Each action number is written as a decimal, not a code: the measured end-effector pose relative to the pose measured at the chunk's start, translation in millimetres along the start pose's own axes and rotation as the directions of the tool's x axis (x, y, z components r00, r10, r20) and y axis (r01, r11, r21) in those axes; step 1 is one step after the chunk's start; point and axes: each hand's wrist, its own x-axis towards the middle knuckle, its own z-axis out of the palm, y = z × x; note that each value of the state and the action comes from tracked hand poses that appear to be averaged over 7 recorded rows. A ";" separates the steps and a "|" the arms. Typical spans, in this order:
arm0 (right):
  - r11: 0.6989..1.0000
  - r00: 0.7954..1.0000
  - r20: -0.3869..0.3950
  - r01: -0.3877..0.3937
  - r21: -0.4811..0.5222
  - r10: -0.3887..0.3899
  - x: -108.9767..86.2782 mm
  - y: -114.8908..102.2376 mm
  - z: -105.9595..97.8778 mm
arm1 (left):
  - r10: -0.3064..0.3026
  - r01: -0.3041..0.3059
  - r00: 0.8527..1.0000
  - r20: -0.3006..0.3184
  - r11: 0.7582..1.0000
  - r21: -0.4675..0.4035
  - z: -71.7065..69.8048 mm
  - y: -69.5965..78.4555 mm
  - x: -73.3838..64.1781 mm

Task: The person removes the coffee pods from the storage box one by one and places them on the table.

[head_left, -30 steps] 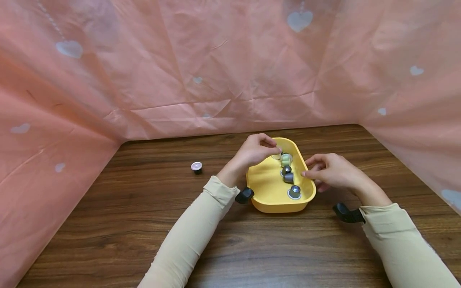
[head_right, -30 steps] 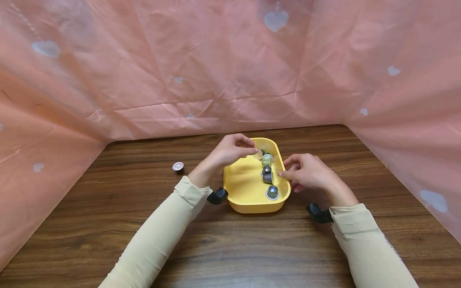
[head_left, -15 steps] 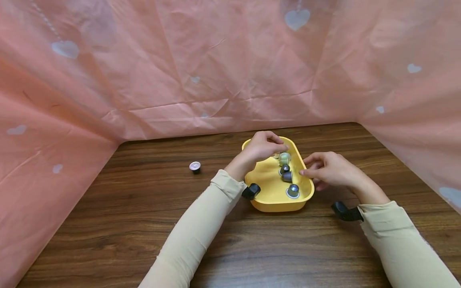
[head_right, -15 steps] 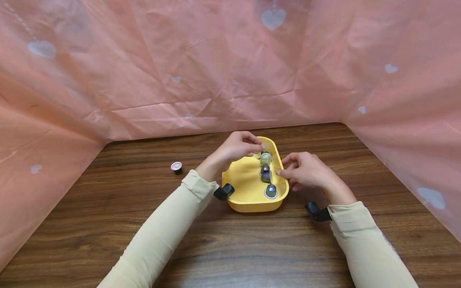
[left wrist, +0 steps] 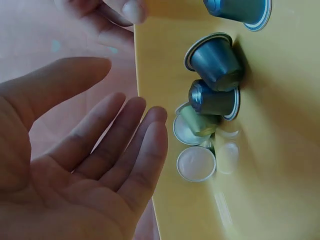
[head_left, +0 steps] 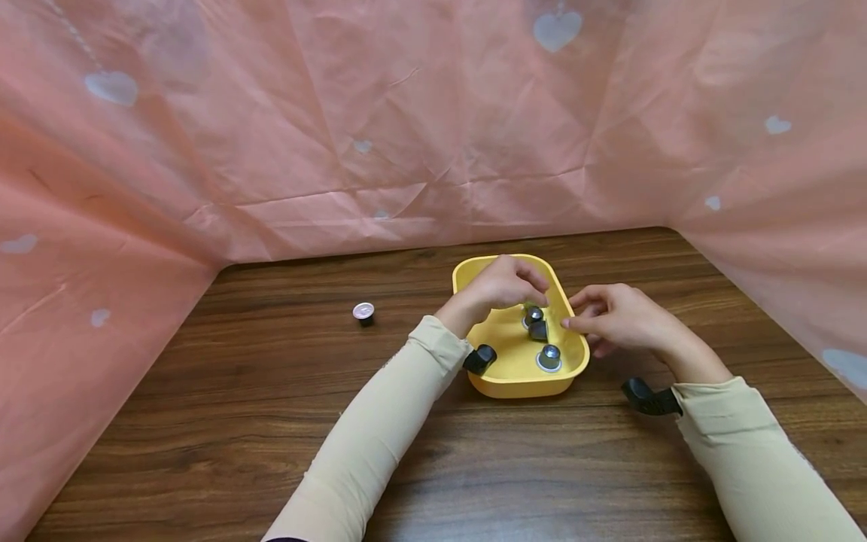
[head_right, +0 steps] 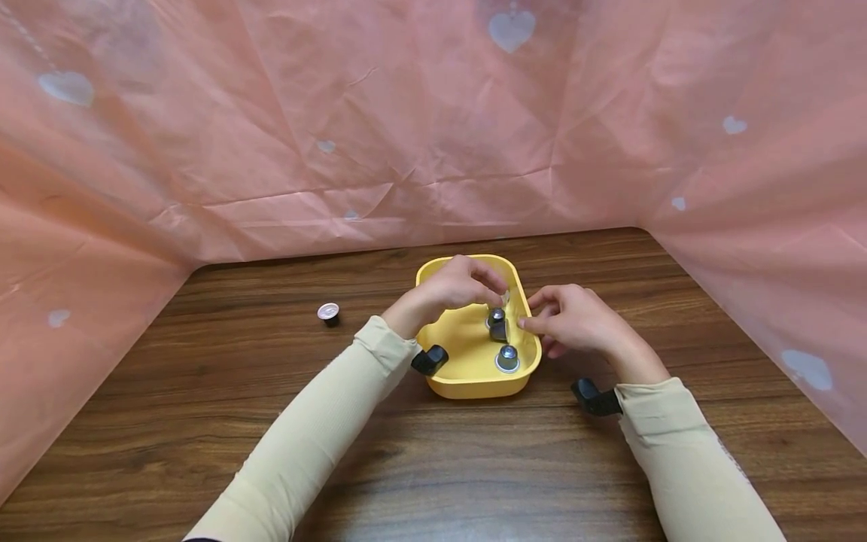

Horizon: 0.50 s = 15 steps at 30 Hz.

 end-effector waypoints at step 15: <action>1.000 1.000 -0.002 -0.005 0.023 0.005 -0.6 -1.4 1.2 | -0.033 0.002 0.994 0.107 0.962 0.273 8.8 2.6 7.7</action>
